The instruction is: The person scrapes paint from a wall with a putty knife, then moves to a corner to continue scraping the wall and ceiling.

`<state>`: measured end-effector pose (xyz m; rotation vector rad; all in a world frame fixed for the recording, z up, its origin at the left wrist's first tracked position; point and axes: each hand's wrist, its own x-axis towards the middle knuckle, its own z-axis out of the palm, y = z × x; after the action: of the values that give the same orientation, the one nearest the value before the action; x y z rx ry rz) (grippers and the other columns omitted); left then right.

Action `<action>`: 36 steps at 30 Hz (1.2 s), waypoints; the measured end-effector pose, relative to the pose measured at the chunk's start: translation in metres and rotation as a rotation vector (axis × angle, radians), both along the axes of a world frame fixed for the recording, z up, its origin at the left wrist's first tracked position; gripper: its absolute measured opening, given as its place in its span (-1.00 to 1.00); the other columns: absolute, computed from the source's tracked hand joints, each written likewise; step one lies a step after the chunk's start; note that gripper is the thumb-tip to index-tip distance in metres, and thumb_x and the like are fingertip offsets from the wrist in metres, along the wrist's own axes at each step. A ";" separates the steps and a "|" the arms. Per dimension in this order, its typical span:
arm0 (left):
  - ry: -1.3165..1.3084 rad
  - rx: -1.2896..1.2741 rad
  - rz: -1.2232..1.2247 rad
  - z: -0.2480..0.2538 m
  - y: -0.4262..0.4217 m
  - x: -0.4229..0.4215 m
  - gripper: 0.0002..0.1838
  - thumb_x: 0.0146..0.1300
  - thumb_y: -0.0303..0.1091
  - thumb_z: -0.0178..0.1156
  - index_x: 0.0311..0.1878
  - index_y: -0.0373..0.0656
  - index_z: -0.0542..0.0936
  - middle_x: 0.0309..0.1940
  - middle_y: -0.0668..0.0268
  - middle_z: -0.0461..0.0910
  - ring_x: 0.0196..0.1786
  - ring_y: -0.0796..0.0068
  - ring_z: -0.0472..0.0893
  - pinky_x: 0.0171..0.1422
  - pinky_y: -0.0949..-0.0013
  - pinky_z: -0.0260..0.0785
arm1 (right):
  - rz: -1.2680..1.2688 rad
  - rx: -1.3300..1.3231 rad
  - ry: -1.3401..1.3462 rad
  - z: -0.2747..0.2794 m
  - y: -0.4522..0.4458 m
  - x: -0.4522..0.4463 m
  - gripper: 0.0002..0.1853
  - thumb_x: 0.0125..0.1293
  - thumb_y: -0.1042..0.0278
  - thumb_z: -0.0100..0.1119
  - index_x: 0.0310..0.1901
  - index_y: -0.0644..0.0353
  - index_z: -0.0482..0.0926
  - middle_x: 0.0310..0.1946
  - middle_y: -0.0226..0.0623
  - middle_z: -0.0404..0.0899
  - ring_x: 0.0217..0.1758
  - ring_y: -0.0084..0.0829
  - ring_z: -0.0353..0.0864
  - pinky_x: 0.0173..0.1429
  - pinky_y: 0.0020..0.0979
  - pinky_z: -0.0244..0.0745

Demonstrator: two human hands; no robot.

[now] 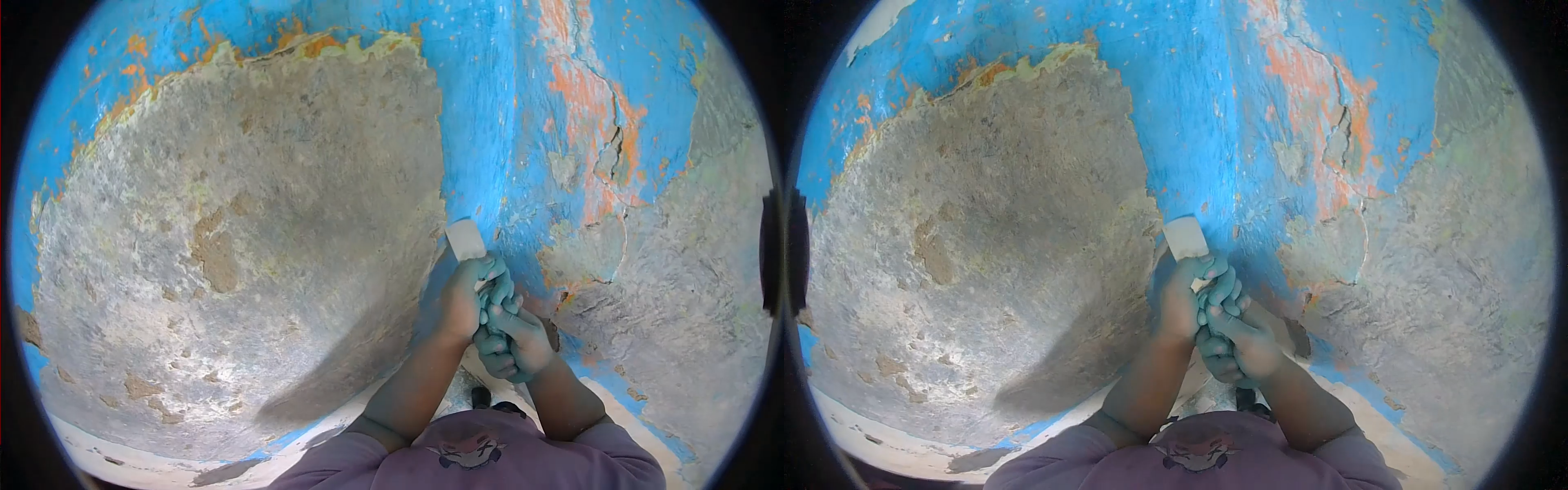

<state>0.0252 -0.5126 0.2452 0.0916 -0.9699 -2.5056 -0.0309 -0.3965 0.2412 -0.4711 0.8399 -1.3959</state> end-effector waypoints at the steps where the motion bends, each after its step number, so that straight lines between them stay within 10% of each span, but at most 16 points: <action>1: 0.000 -0.005 -0.004 -0.002 -0.003 -0.001 -0.78 0.17 -0.21 -0.09 -0.57 -0.01 0.29 -0.76 0.40 0.24 -0.66 0.49 0.30 -0.33 0.30 0.33 | 0.037 -0.052 0.001 -0.008 -0.002 -0.001 -0.75 0.40 -0.01 -0.13 -0.27 -0.04 0.37 -0.67 -0.49 0.21 -0.79 -0.66 0.09 -0.75 -0.62 -0.04; 20: -0.154 -0.222 0.003 0.012 -0.015 0.014 -0.73 0.22 -0.12 -0.07 -0.54 -0.02 0.27 -0.76 0.39 0.24 -0.67 0.51 0.30 -0.31 0.36 0.39 | 0.000 -0.036 -0.127 -0.001 -0.014 0.014 -0.78 0.40 0.03 -0.09 -0.27 -0.04 0.34 -0.64 -0.48 0.24 -0.78 -0.64 0.10 -0.73 -0.59 -0.06; 28: -0.242 -0.842 0.167 -0.012 0.008 0.039 -0.63 0.33 -0.09 -0.04 -0.16 -0.25 0.51 -0.39 0.37 0.51 -0.33 0.60 0.48 -0.20 0.53 0.35 | -0.069 -0.292 -0.096 -0.007 0.000 0.004 -0.72 0.34 -0.02 -0.08 -0.25 0.03 0.38 -0.63 -0.42 0.33 -0.80 -0.60 0.17 -0.77 -0.61 -0.01; 36: -0.481 -0.846 0.286 -0.002 0.018 0.079 -0.62 0.39 -0.10 -0.06 -0.09 -0.27 0.48 -0.39 0.34 0.49 -0.39 0.63 0.45 -0.32 0.50 0.33 | -0.063 -0.219 -0.063 -0.032 -0.003 0.041 -0.57 0.36 -0.10 -0.17 -0.33 0.12 0.47 -0.59 -0.37 0.41 -0.70 -0.52 0.39 -0.70 -0.48 0.22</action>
<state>0.1041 -0.4949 0.2431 0.5314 -1.9635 -1.6670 0.0099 -0.3993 0.2092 -0.5685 0.6586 -1.5620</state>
